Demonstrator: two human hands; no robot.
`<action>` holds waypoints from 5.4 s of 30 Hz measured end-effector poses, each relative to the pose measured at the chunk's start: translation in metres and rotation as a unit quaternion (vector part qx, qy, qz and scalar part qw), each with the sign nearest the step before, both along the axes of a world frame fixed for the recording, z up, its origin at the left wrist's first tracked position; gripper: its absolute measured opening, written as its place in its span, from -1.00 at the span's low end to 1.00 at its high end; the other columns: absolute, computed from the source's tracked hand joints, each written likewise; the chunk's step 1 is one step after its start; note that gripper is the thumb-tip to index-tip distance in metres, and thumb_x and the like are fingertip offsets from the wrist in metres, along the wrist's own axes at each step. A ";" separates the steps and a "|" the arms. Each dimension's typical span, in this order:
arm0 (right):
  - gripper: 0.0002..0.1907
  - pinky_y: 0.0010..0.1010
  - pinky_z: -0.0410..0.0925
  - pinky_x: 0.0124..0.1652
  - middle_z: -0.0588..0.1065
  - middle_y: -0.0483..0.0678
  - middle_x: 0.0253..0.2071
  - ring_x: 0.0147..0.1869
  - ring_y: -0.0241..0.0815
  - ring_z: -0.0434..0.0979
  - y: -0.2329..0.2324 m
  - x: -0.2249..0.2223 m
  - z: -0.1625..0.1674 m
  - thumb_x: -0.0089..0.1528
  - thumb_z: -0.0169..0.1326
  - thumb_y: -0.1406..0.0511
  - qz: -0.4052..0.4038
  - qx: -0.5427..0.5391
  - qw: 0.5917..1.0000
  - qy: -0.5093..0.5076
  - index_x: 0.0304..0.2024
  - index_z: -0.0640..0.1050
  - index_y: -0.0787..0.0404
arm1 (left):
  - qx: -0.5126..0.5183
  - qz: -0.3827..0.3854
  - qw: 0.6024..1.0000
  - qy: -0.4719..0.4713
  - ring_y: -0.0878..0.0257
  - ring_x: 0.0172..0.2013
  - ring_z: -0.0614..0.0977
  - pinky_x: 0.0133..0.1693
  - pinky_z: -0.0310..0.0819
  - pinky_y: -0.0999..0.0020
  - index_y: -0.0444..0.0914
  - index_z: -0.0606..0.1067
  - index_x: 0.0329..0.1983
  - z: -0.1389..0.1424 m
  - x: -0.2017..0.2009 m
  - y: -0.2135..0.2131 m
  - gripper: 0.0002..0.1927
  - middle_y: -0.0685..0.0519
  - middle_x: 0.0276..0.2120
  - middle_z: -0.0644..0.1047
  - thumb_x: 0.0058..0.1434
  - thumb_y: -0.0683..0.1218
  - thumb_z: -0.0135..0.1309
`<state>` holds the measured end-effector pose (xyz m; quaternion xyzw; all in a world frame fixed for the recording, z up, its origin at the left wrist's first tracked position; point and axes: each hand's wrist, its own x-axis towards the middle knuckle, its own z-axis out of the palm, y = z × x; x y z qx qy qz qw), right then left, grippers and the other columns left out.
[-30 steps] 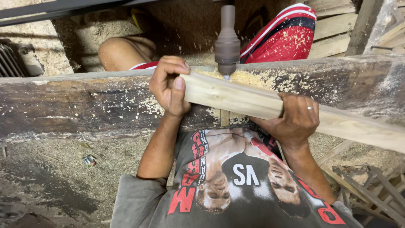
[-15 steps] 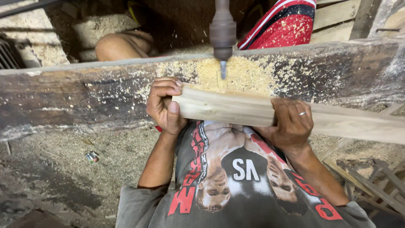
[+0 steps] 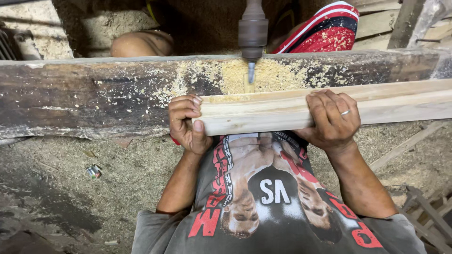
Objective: The person holds a long wooden bar with both hands and feeds it under a running drill press bit, cutting elongated slots into its surface. They reposition and slide the bar repeatedly to cut successive slots along its length, steadying it against the machine's fence as sawdust accumulates.
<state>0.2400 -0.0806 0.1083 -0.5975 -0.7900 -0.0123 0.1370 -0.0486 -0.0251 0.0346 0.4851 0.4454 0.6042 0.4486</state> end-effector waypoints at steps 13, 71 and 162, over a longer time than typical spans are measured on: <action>-0.26 -0.17 0.41 0.00 0.54 0.00 -0.26 -0.12 -0.01 0.56 0.030 -0.002 0.018 0.08 0.33 -0.25 -0.011 -0.058 0.998 0.000 -0.21 0.60 0.28 | -0.068 -0.007 0.997 -0.047 0.20 -0.11 0.46 0.01 0.42 0.29 -0.35 0.37 -0.21 0.012 0.005 0.020 -0.79 -0.06 -0.19 0.42 0.35 -0.08 0.02; -0.28 -0.16 0.39 -0.06 0.47 -0.02 -0.31 -0.20 -0.03 0.49 0.047 0.000 0.031 0.12 0.37 -0.24 -0.033 -0.046 0.998 -0.028 -0.20 0.59 0.27 | -0.040 0.017 0.999 -0.020 0.18 -0.11 0.49 -0.03 0.47 0.29 -0.36 0.39 -0.22 0.030 0.014 0.050 -0.67 -0.08 -0.19 0.43 0.41 0.04 -0.01; -0.29 -0.18 0.40 -0.06 0.53 -0.01 -0.27 -0.18 -0.05 0.53 0.051 -0.015 0.033 0.15 0.34 -0.23 -0.020 -0.056 0.998 -0.007 -0.19 0.58 0.28 | -0.043 0.039 0.998 -0.014 0.17 -0.11 0.49 -0.01 0.48 0.25 -0.35 0.38 -0.22 0.028 0.001 0.049 -0.68 -0.08 -0.20 0.43 0.42 0.03 -0.04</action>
